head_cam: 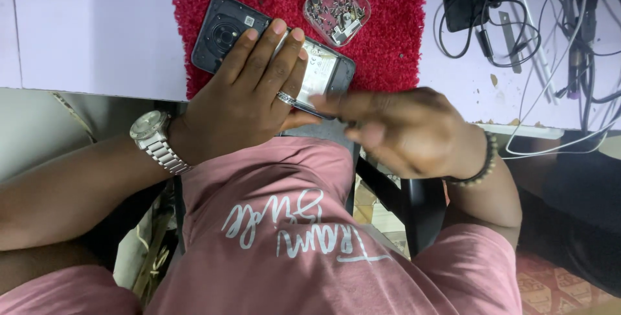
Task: Repairing a mobile phone by using a precision screwdriver to manage internal screws
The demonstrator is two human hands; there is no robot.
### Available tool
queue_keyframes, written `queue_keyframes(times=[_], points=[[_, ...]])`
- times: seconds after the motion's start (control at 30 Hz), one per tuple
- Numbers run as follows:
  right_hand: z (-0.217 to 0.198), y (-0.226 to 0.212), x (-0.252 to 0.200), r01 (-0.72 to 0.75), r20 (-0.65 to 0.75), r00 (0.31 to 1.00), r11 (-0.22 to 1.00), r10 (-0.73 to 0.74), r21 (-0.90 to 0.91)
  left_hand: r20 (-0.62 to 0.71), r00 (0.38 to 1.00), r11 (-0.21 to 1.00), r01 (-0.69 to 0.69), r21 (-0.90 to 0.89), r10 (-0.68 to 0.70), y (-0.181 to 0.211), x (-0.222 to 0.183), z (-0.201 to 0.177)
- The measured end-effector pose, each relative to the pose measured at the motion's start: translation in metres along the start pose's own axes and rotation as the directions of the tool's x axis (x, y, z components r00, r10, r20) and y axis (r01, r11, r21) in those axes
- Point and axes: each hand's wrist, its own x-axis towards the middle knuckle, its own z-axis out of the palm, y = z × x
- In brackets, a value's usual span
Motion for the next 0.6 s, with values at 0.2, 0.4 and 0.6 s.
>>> queue_keyframes(times=[0.2,0.4,0.6], points=[[0.032,0.000,-0.012,0.051,-0.168,0.972,0.841,-0.166,-0.538,0.002,1.000,0.999,-0.006,-0.044,0.006,-0.002,0.001,-0.004],[0.031,-0.037,-0.011,-0.464,-0.316,0.884,0.729,0.345,-0.503,0.022,1.000,1.000,-0.013,-0.025,0.013,-0.002,0.001,-0.006],[-0.001,0.007,0.000,-0.339,-0.720,0.655,0.941,0.228,-0.010,0.024,1.000,1.000,-0.020,-0.010,0.020,-0.002,0.003,-0.007]])
